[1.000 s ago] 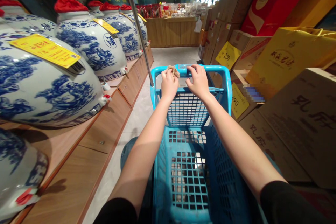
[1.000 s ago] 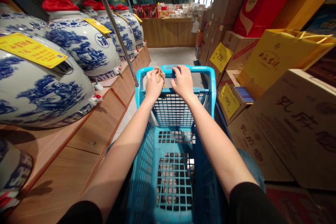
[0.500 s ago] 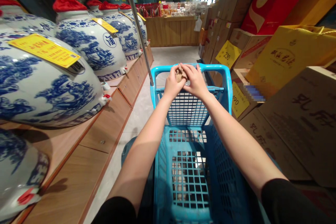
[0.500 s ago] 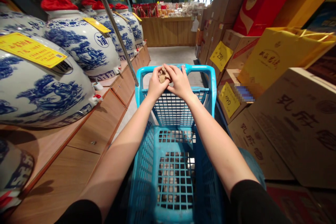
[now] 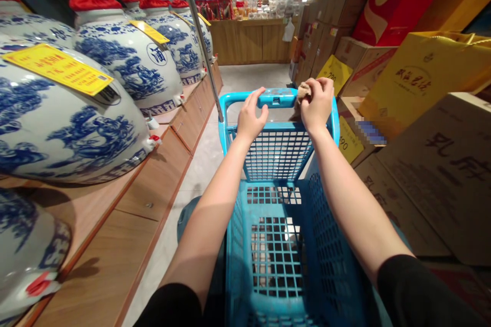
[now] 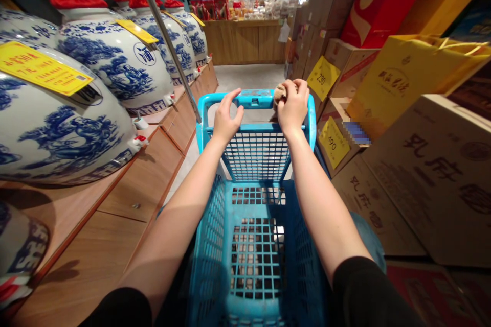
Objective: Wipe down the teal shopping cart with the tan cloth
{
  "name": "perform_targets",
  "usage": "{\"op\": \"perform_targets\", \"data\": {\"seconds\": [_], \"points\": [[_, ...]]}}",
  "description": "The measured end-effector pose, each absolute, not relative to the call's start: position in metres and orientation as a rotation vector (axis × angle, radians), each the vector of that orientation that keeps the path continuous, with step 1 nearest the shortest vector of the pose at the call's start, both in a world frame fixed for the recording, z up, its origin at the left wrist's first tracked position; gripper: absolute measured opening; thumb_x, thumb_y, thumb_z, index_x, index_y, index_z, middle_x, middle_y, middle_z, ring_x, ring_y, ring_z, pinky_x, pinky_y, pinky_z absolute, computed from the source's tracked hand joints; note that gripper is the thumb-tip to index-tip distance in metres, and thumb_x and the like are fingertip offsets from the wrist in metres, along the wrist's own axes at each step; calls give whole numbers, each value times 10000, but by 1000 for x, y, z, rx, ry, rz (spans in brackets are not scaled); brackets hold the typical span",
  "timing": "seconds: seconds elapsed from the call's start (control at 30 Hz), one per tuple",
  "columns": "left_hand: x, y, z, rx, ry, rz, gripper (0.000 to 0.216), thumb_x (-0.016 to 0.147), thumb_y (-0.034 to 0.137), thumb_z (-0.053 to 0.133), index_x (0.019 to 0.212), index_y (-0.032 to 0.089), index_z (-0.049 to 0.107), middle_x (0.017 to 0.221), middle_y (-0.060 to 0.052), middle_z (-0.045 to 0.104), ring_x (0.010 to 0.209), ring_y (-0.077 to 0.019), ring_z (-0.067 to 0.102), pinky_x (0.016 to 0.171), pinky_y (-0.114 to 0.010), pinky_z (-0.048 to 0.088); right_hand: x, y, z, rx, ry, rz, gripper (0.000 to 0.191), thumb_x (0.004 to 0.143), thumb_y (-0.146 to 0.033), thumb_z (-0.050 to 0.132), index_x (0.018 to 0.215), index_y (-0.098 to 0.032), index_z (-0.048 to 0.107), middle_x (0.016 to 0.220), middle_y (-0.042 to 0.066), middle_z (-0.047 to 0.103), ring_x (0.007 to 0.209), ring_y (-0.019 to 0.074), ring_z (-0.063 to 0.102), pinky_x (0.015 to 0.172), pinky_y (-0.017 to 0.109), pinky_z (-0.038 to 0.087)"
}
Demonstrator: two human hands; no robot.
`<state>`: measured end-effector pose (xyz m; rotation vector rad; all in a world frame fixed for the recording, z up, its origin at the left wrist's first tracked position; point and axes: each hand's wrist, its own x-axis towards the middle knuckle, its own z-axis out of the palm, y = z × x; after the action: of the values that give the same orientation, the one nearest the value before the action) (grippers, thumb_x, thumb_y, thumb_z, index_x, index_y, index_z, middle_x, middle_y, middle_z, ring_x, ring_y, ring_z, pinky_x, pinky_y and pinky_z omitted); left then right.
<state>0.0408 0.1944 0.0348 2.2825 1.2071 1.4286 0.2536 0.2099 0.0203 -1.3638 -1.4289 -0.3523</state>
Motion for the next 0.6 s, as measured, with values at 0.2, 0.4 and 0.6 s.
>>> {"op": "perform_targets", "data": {"seconds": [0.2,0.4,0.6], "points": [[43,198,34,2349,1290,1252,443,857,90,563,1259,213,701,1583,-92,566,1575,-284,401,1322,-533,298,256,223,7,-1449,-1605,-405,310,916,-163,527,1193,-206,660,1396,173,505,1275,374,518,1072,628,505],[39,209,27,2410,1238,1278,290,899,88,541,1084,233,709,1578,-70,573,1561,-291,424,1319,-587,293,264,219,21,-1573,-1665,-274,315,968,-263,549,1254,-198,665,1480,187,470,1408,405,450,1137,636,457],[37,220,19,2458,1171,1332,196,923,107,556,973,251,679,1561,-54,591,1542,-307,456,1318,-601,306,268,214,24,-1541,-1522,-204,219,947,-238,550,1100,-245,707,1428,148,527,1337,374,504,1141,604,464]]}}
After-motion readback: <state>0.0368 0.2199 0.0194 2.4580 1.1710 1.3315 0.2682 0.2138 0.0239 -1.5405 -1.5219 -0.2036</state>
